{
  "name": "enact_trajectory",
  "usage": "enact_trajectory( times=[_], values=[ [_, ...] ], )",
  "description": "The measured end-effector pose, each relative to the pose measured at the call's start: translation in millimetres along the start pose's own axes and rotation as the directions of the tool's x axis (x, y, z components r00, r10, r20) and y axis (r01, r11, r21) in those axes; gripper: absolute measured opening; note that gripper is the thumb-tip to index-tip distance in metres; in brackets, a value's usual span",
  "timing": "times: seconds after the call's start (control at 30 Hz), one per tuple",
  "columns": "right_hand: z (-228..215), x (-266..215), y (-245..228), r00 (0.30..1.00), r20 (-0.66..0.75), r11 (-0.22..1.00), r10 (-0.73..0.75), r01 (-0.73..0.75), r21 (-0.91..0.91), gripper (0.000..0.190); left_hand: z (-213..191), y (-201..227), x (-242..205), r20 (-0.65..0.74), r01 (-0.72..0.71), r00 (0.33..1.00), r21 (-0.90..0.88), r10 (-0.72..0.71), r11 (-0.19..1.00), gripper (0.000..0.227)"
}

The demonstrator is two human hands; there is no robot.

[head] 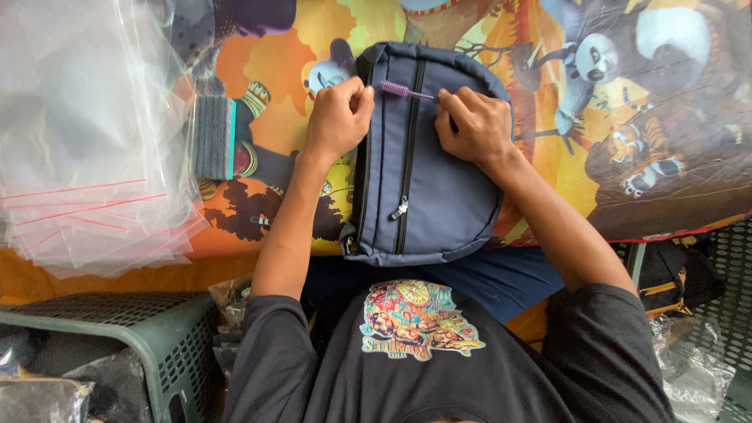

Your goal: Cleaning a small bag with a brush and attaching a bear keychain to the zipper

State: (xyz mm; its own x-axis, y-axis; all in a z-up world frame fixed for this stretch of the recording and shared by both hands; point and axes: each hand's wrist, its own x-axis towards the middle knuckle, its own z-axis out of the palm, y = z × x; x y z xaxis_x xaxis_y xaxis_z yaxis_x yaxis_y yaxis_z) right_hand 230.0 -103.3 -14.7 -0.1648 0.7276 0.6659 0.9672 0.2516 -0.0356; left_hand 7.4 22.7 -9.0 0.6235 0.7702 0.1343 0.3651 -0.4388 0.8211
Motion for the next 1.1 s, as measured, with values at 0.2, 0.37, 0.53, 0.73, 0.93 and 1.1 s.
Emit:
enact_trajectory(
  times=[0.2,0.37,0.53,0.73,0.93,1.1],
  values=[
    [-4,24,13,0.989,0.133,0.995,0.061,-0.071,0.07,0.011,9,-1,14,0.036,0.121,0.992,0.066,-0.123,0.99,0.046],
    [14,10,13,0.999,0.019,0.997,0.034,-0.032,-0.076,0.007,15,-11,13,-0.072,-0.058,0.996,-0.027,0.056,0.998,0.039],
    [-4,20,9,0.981,0.065,0.98,-0.184,0.178,0.091,0.018,17,-13,13,-0.171,-0.126,0.978,-0.028,0.12,0.992,0.036],
    [8,11,8,1.0,0.014,0.98,0.027,-0.023,-0.2,0.005,17,-13,9,-0.175,-0.164,0.972,-0.017,0.158,0.986,0.034],
    [7,12,8,0.996,0.071,0.995,-0.049,0.054,-0.078,0.008,17,-7,6,-0.177,-0.146,0.974,-0.017,0.141,0.989,0.036],
    [-8,6,-7,0.966,0.258,0.979,-0.008,0.06,-0.195,0.011,31,-23,10,-0.218,-0.098,0.969,0.081,0.113,0.992,0.034]
  ],
)
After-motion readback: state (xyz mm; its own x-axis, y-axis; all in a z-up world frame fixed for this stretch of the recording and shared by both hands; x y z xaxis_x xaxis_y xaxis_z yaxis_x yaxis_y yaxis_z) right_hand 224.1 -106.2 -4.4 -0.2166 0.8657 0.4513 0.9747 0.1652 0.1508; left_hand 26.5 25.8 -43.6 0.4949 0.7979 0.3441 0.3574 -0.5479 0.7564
